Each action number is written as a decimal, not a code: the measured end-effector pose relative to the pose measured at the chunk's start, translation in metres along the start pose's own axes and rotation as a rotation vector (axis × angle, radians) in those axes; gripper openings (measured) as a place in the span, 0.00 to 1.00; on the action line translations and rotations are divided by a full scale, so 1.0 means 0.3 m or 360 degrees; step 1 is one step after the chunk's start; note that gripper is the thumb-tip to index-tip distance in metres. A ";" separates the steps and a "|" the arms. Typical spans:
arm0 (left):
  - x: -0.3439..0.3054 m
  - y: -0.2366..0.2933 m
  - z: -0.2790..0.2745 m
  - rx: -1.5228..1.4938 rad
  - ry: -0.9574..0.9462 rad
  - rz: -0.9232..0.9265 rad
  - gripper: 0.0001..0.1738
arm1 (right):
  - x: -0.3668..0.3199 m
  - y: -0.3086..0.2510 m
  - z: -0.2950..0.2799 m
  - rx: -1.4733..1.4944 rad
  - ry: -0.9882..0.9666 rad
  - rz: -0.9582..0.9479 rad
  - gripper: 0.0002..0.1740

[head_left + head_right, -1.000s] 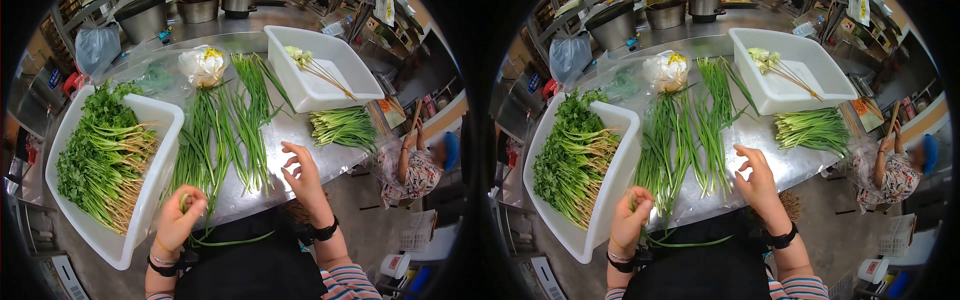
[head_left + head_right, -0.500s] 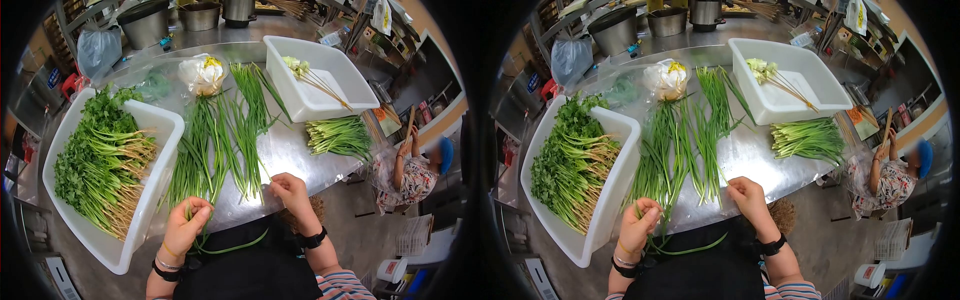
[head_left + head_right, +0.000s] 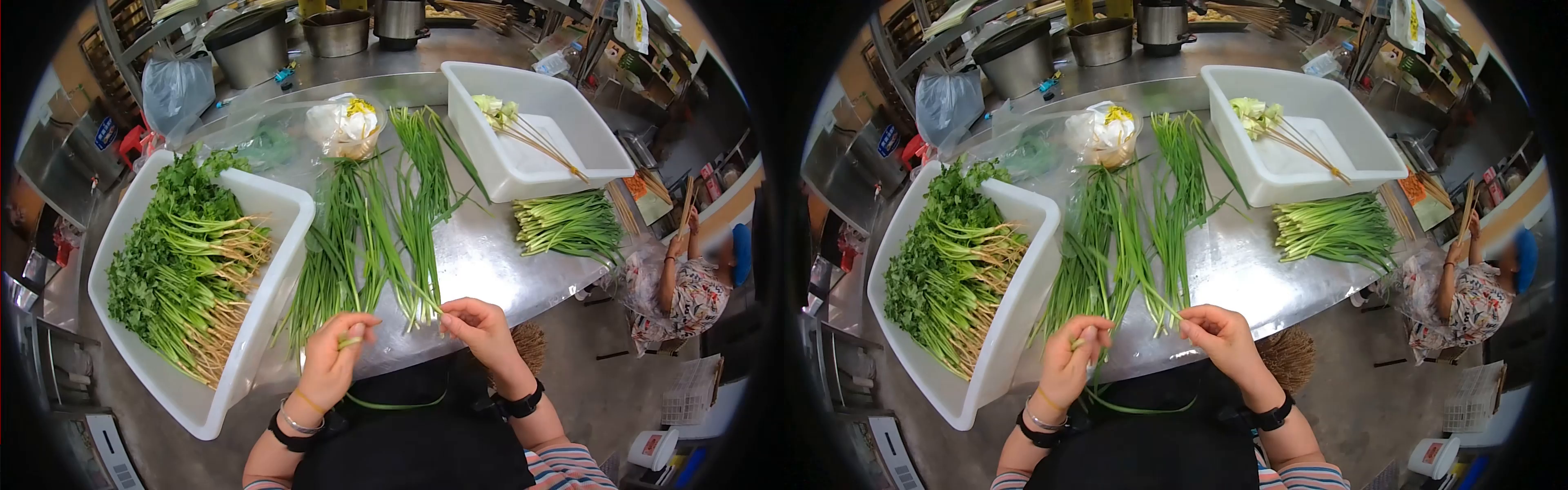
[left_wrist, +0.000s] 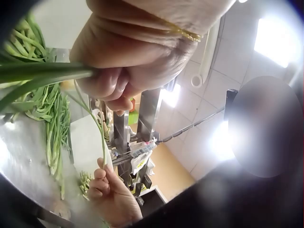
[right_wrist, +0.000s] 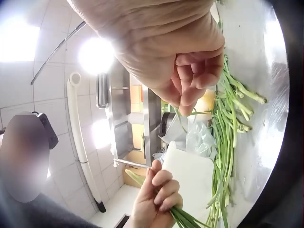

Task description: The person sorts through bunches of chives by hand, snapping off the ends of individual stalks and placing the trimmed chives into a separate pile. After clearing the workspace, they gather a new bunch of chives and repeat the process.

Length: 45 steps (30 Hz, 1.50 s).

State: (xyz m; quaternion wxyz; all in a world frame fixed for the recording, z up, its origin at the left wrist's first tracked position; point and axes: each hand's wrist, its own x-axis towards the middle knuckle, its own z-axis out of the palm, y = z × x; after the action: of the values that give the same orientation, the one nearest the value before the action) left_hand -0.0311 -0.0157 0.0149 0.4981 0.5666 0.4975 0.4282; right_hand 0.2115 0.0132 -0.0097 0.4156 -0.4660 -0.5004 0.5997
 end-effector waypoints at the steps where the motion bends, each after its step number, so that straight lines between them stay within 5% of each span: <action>1: 0.021 0.014 0.006 0.0011 0.0007 -0.0013 0.11 | -0.005 0.000 0.008 -0.0096 0.0033 -0.0039 0.09; 3: 0.077 0.045 0.027 0.0818 0.0110 0.1064 0.13 | -0.011 -0.049 0.012 -0.0445 -0.0091 -0.0219 0.09; 5: 0.081 0.058 0.061 0.0901 -0.0006 0.1099 0.19 | -0.023 -0.084 0.017 -0.0801 -0.0200 -0.0402 0.09; 7: 0.072 0.019 0.095 0.0935 -0.0372 0.0723 0.17 | -0.030 -0.103 0.034 -0.0526 -0.0266 -0.0438 0.08; 8: 0.072 0.002 0.108 0.0643 -0.0549 0.0607 0.09 | -0.031 -0.111 0.040 -0.0524 -0.0247 -0.0440 0.08; 9: 0.072 0.016 0.112 0.0644 -0.0567 0.0614 0.09 | -0.032 -0.117 0.048 -0.0175 -0.0226 -0.0164 0.08; 11: 0.069 0.054 0.107 -0.0177 -0.0844 -0.0542 0.11 | -0.023 -0.114 0.049 0.0190 -0.0195 0.0102 0.07; 13: 0.068 0.035 0.112 -0.0420 -0.0852 -0.0562 0.16 | -0.003 -0.095 0.043 -0.0147 -0.0216 -0.0236 0.07; 19: 0.055 0.026 0.059 -0.0447 -0.1144 -0.0659 0.15 | -0.013 -0.082 0.006 -0.0395 -0.0304 -0.0424 0.06; 20: 0.032 0.070 0.022 -0.0755 -0.1002 -0.0566 0.15 | -0.024 -0.073 -0.006 0.0097 -0.0017 -0.0032 0.05; 22: 0.000 0.132 -0.038 -0.1073 -0.0861 -0.0486 0.14 | -0.001 -0.050 -0.066 0.0122 0.0307 -0.0095 0.05; 24: -0.012 0.167 -0.080 -0.0066 0.0047 -0.0087 0.13 | 0.016 -0.027 -0.091 -0.0115 0.0408 -0.0036 0.05; 28: -0.021 0.159 -0.082 -0.0791 -0.0357 -0.0593 0.11 | 0.066 -0.004 -0.010 -0.0860 0.0215 -0.0450 0.08; 31: -0.012 0.080 -0.069 -0.0612 -0.0319 -0.0606 0.11 | 0.109 0.016 0.067 -0.1318 0.0190 -0.0647 0.09; 36: -0.023 0.037 -0.056 -0.0759 -0.0371 -0.0678 0.13 | 0.193 0.059 0.116 -0.1935 0.0199 -0.0471 0.10; 39: -0.019 0.015 -0.062 -0.0805 -0.0332 -0.0659 0.13 | 0.235 0.065 0.097 -0.1805 0.0019 -0.0211 0.10; 41: -0.019 0.018 -0.076 -0.0852 -0.0295 -0.0641 0.13 | 0.264 0.079 0.041 -0.0048 0.0048 0.0190 0.09; 45: -0.011 0.001 -0.072 -0.0956 -0.0265 -0.0634 0.13 | 0.223 0.019 0.013 0.0425 0.0024 0.0290 0.09</action>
State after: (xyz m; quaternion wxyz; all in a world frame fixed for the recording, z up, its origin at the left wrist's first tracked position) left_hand -0.0526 -0.0158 0.0182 0.7545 0.3200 0.4081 0.4021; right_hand 0.1928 0.0760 -0.0246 0.4214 -0.4546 -0.3687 0.6927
